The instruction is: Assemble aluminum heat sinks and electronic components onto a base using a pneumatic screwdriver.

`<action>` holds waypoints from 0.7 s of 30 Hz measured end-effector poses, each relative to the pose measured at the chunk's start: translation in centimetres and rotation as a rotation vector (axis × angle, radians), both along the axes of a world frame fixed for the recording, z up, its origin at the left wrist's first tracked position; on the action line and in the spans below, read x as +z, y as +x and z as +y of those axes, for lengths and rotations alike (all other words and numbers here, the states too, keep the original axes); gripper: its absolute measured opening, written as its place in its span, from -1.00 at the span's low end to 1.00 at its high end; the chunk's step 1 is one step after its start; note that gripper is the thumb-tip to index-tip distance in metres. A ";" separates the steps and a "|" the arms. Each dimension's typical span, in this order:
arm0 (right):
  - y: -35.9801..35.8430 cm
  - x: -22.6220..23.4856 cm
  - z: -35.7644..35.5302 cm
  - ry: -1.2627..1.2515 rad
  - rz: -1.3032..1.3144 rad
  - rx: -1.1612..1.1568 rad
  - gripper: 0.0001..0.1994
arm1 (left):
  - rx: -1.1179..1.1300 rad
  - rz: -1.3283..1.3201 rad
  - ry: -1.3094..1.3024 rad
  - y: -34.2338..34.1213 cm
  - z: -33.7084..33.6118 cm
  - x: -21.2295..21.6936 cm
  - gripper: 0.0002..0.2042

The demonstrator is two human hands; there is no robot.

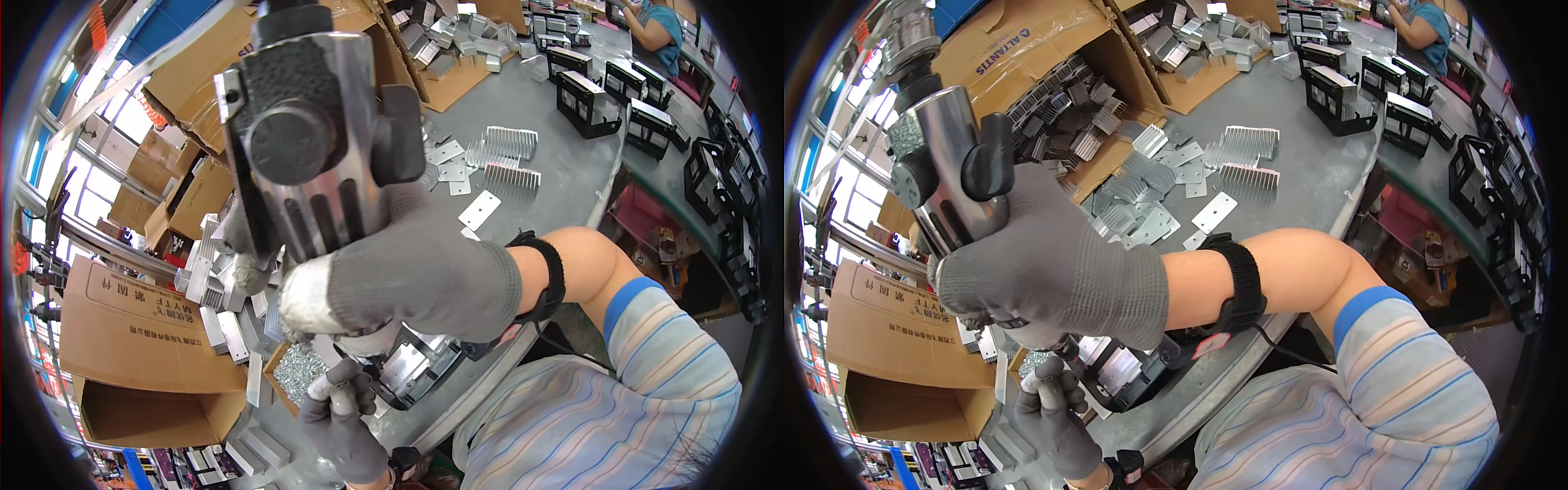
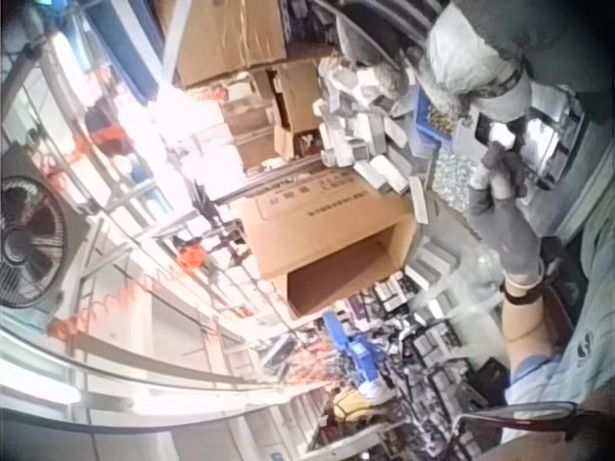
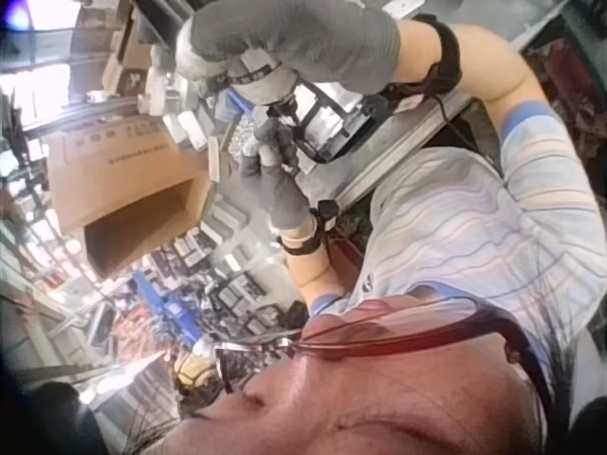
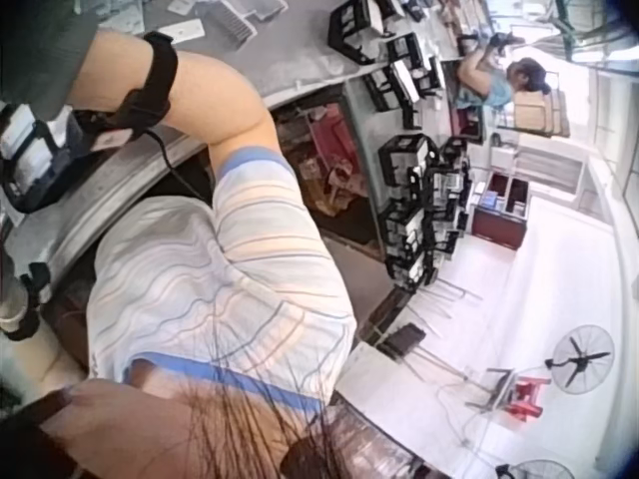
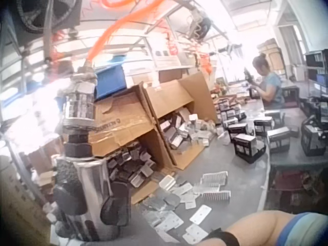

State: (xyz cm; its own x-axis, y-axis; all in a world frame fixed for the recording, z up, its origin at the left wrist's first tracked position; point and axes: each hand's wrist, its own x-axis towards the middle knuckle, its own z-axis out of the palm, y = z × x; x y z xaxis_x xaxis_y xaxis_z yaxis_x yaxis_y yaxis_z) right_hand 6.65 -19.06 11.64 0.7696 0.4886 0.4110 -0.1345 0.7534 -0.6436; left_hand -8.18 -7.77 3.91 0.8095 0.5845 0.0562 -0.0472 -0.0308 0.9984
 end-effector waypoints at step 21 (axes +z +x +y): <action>-2.3 2.2 -0.5 -0.164 0.133 0.091 -0.68 | -0.007 -0.118 0.250 0.0 -1.1 -0.8 -0.39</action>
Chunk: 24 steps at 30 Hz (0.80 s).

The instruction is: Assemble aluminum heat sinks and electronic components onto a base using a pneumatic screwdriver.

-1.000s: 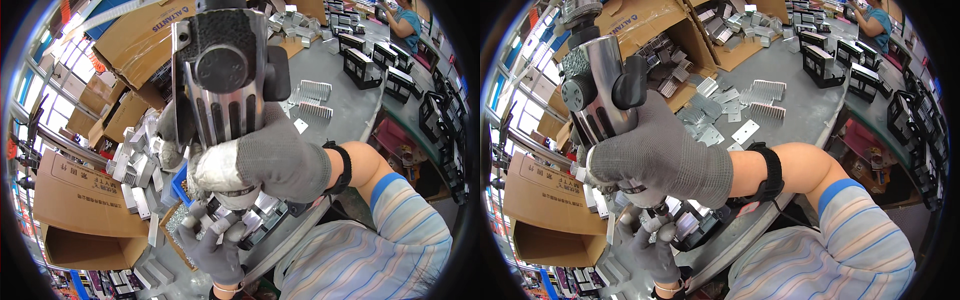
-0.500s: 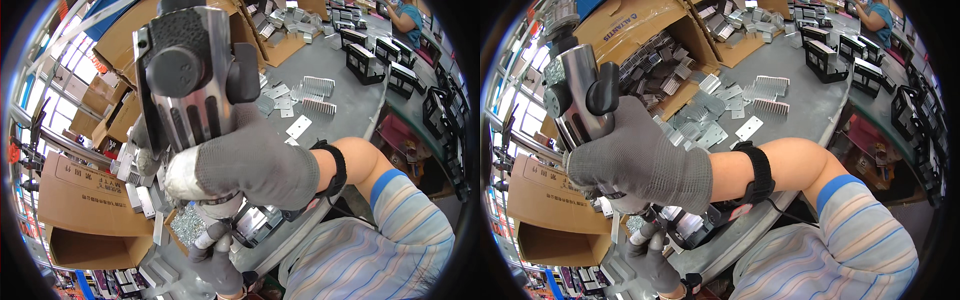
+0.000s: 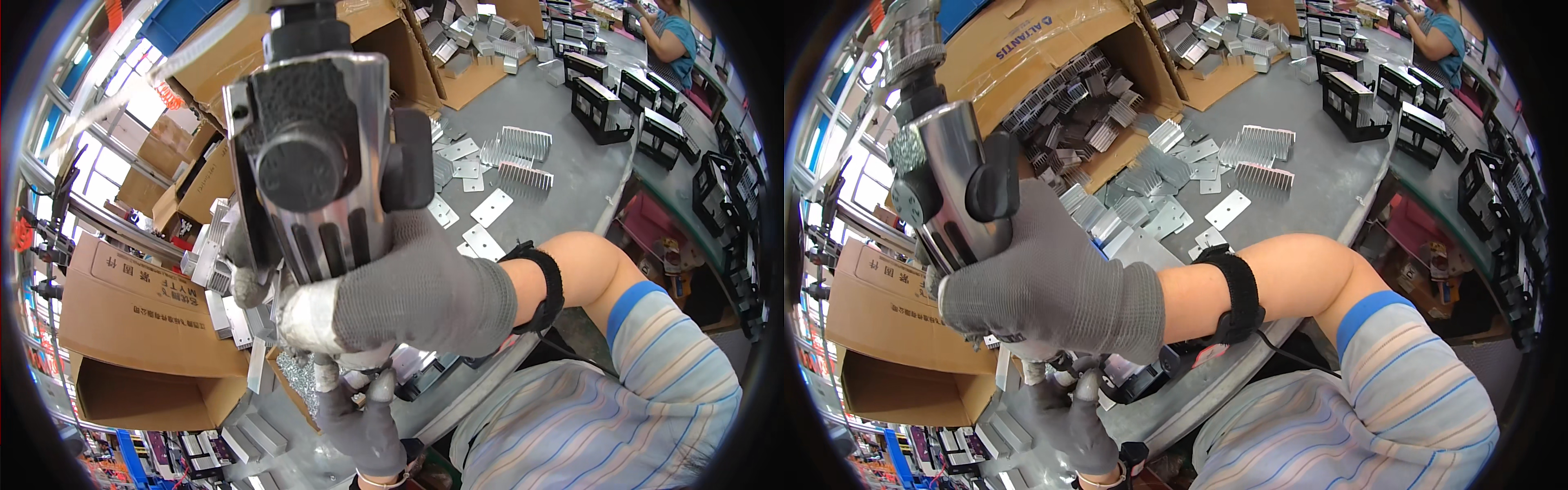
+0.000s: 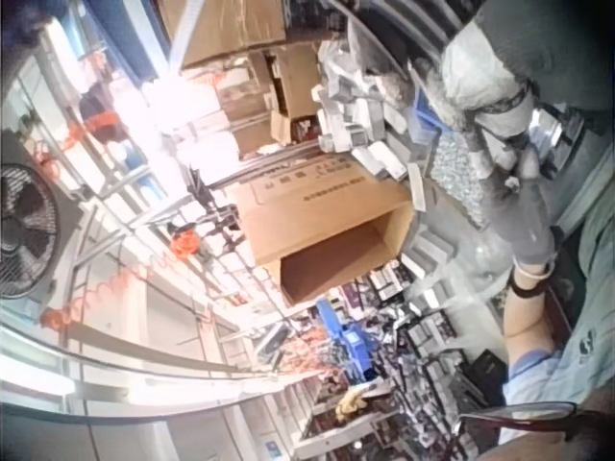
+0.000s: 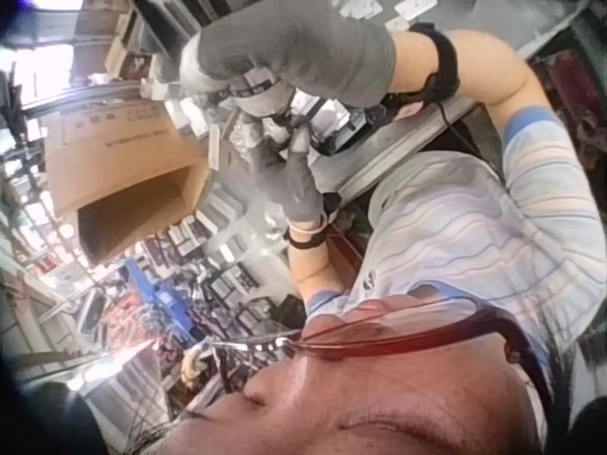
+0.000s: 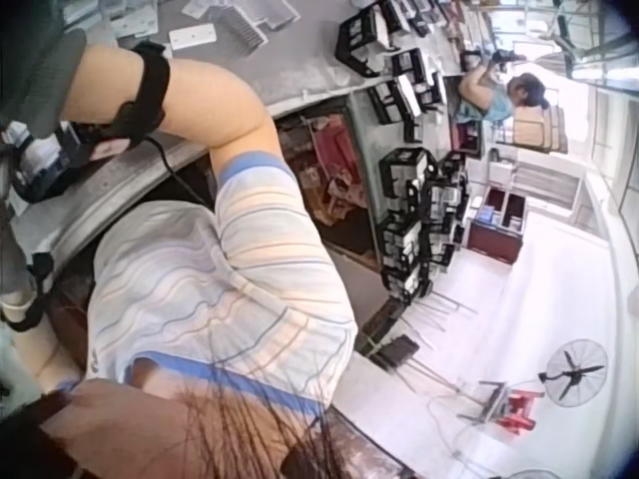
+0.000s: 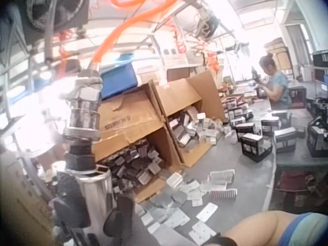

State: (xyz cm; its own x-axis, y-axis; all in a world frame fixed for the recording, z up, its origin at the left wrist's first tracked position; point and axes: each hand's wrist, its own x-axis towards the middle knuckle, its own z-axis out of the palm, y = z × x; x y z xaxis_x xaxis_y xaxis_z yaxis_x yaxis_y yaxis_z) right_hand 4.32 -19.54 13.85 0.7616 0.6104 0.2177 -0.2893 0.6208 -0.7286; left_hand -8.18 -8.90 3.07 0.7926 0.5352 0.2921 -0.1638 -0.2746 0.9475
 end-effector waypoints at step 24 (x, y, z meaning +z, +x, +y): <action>0.4 -0.8 1.7 -0.070 -0.133 0.043 -0.70 | -0.097 0.170 0.339 1.0 4.2 -0.9 -0.47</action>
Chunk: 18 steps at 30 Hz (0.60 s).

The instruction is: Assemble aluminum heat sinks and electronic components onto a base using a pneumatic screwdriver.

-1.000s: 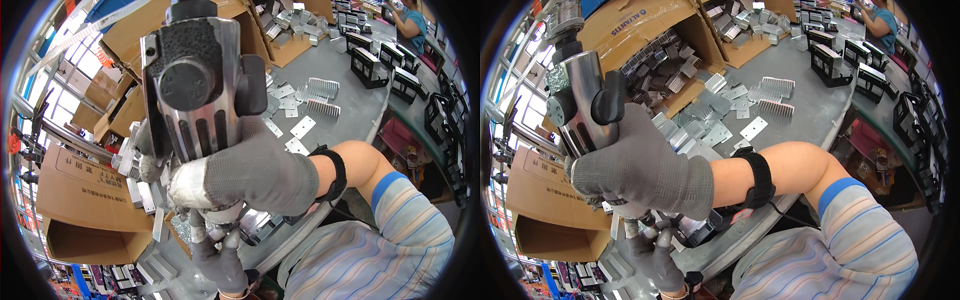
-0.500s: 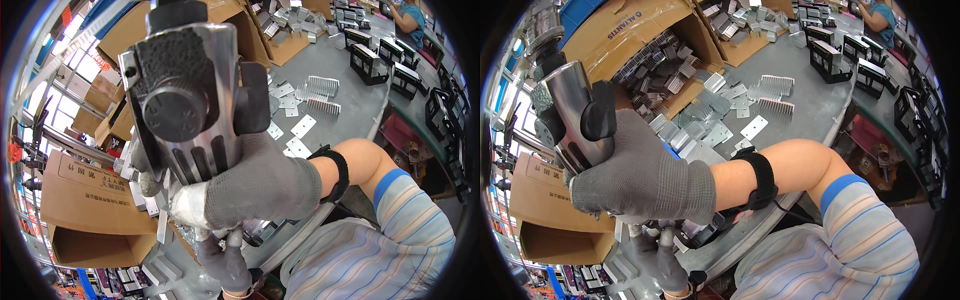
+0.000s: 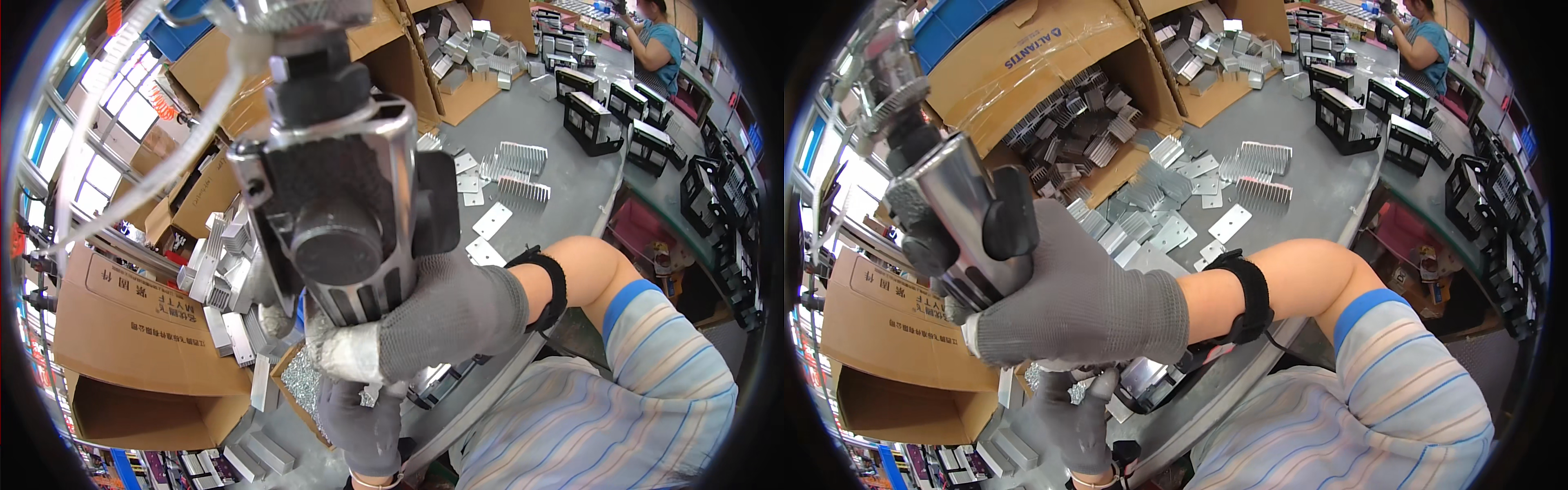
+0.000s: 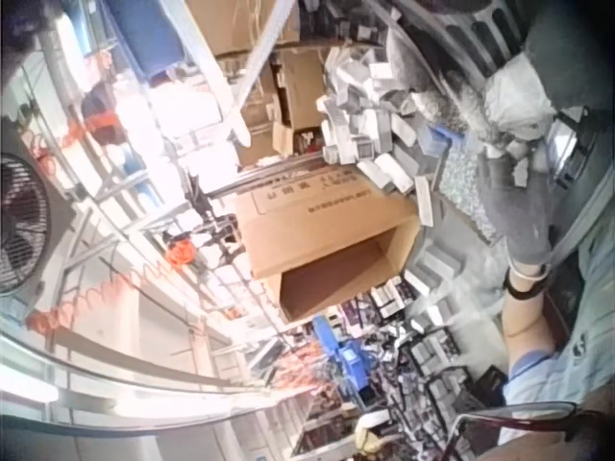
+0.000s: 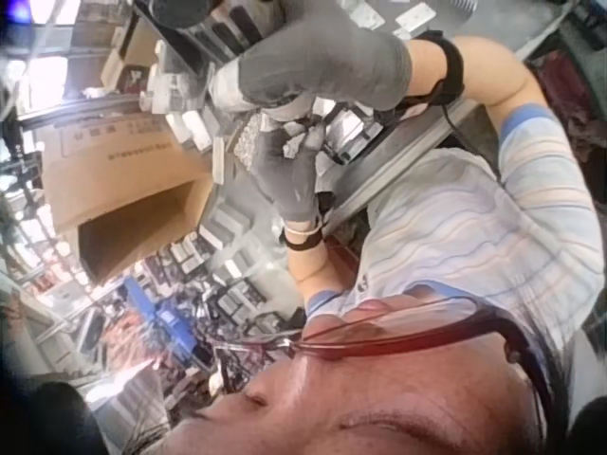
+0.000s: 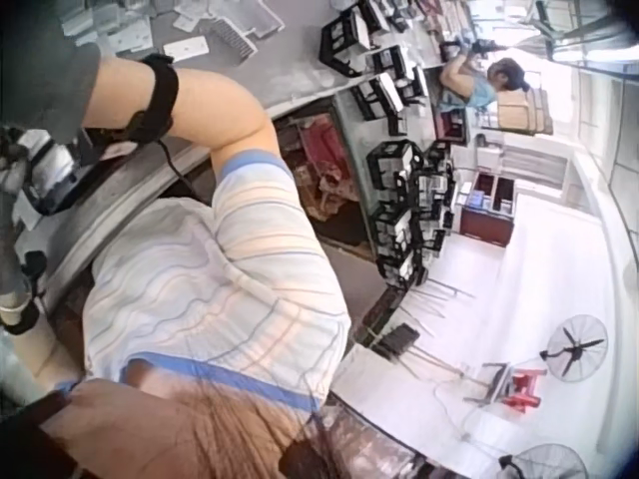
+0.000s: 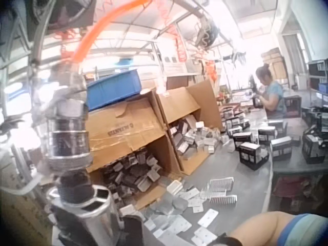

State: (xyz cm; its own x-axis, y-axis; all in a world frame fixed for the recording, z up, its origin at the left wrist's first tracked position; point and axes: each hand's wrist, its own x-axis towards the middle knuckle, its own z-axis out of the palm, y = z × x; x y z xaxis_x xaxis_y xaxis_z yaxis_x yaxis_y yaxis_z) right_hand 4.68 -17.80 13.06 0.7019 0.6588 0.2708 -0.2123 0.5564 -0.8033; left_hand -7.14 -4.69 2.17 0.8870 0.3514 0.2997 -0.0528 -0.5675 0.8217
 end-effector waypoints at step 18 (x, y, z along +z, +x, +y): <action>2.7 -2.8 -2.1 -0.120 0.139 -0.055 -0.66 | -0.431 0.398 0.402 8.5 4.5 0.3 -0.75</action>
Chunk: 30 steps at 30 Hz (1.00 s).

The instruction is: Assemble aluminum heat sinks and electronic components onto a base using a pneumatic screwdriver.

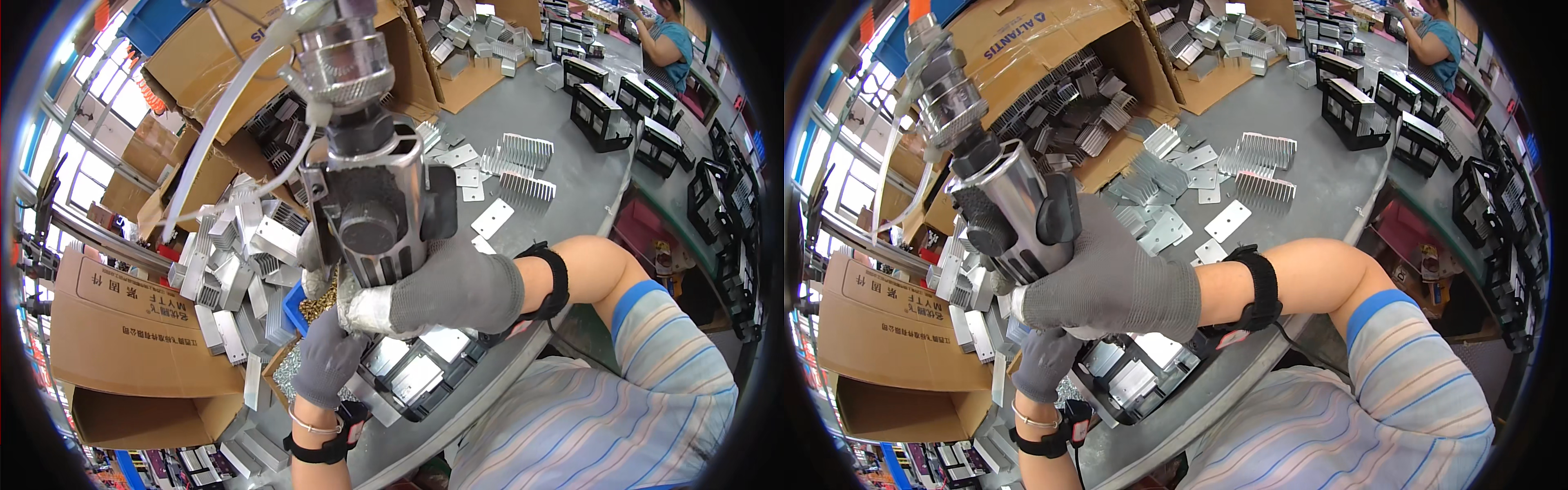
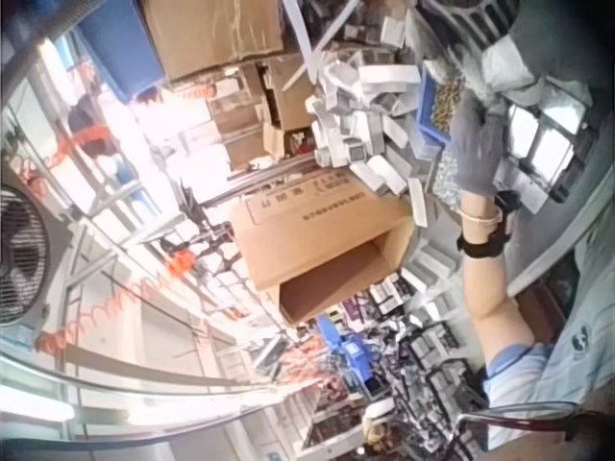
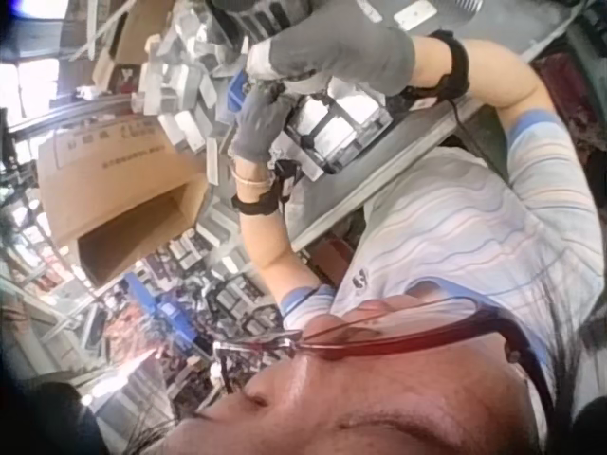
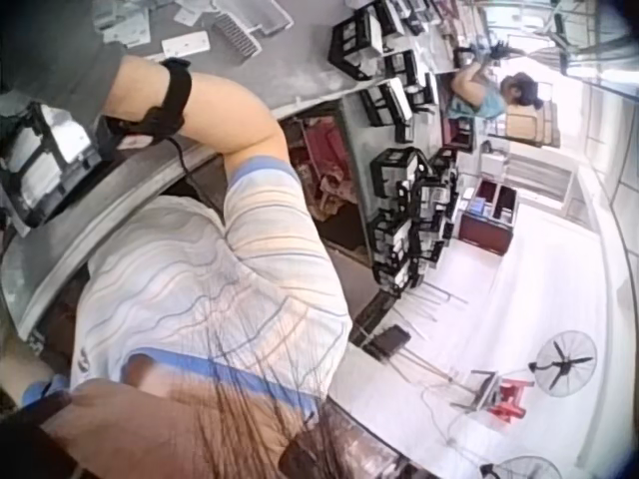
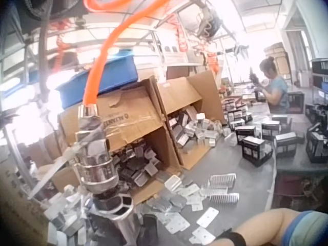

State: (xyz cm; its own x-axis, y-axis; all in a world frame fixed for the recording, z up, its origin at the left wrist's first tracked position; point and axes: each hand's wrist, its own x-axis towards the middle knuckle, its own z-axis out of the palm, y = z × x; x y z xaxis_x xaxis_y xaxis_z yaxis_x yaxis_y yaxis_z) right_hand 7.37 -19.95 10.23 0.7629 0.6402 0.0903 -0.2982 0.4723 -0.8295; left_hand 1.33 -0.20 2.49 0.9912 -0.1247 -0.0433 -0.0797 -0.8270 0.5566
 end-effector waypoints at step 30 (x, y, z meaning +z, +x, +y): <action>0.5 -0.7 0.0 -0.128 -0.444 -0.129 -0.70 | 0.609 -0.363 -0.729 -6.2 -7.6 -1.5 -0.67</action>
State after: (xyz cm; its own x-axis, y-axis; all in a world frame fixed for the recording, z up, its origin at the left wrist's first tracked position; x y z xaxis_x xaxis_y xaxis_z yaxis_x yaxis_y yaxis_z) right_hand 7.83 -19.98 9.52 0.7423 0.5700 0.3522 0.1527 0.3678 -0.9173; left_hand -4.91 -7.77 0.99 0.8333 0.5299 0.1574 -0.0221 -0.2526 0.9673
